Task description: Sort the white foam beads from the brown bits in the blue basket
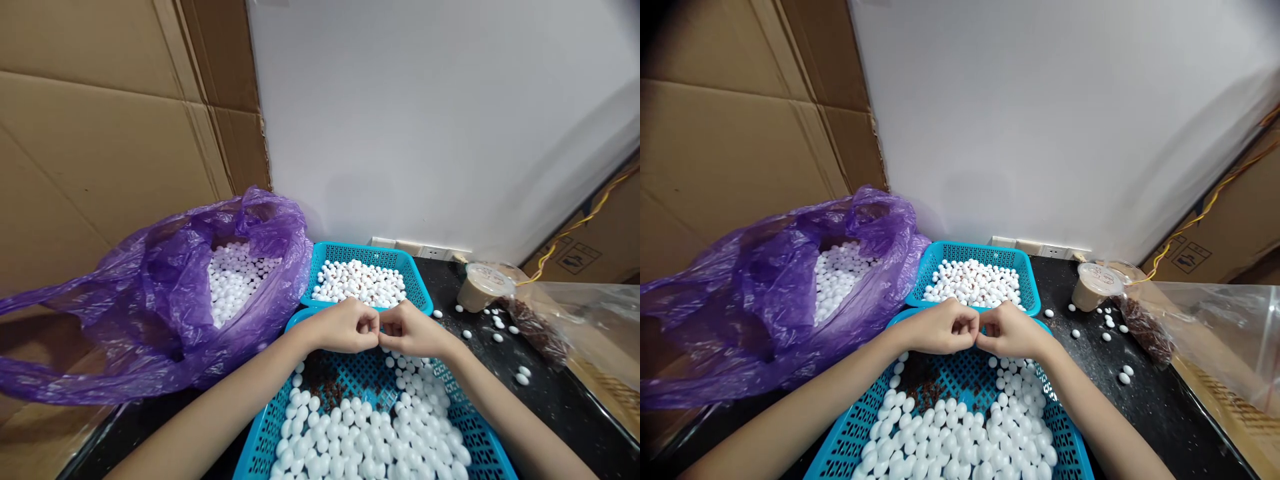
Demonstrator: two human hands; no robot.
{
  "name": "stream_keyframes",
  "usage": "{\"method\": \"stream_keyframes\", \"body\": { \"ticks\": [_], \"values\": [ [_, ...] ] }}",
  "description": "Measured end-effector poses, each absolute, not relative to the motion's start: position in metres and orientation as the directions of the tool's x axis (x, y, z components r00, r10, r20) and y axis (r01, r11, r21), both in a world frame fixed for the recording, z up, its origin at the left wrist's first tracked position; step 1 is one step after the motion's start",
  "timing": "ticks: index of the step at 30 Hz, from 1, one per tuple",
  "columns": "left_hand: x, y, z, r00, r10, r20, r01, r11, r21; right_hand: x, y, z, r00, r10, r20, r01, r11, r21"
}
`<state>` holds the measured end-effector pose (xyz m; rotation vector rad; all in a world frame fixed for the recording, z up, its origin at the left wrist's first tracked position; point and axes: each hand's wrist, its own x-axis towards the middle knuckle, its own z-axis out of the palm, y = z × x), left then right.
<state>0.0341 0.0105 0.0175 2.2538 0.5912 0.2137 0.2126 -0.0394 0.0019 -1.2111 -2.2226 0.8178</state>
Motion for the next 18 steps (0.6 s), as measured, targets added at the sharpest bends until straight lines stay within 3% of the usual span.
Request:
{"method": "stream_keyframes", "body": {
  "ticks": [4, 8, 11, 15, 18],
  "values": [
    [0.033, 0.009, 0.017, 0.883, 0.468, -0.016, 0.385, -0.705, 0.596, 0.209, -0.041, 0.003, -0.526, 0.842, 0.118, 0.691, 0.504, -0.518],
    [0.034, 0.005, 0.015, 0.877, 0.48, 0.015, 0.461, -0.85, 0.254, 0.206, -0.043, 0.003, -0.547, 0.83, 0.108, 0.74, 0.539, -0.403],
    [0.035, 0.001, 0.016, 0.858, 0.513, -0.029, 0.514, -0.854, 0.078, 0.206, -0.044, 0.001, -0.543, 0.835, 0.089, 0.764, 0.535, -0.36],
    [0.035, -0.007, 0.023, 0.796, 0.588, -0.144, 0.589, -0.807, -0.043, 0.206, -0.045, -0.002, -0.539, 0.841, 0.043, 0.788, 0.522, -0.325],
    [0.036, -0.013, 0.028, 0.75, 0.628, -0.208, 0.63, -0.774, -0.064, 0.207, -0.045, -0.004, -0.537, 0.844, 0.004, 0.802, 0.512, -0.307]
  ]
}}
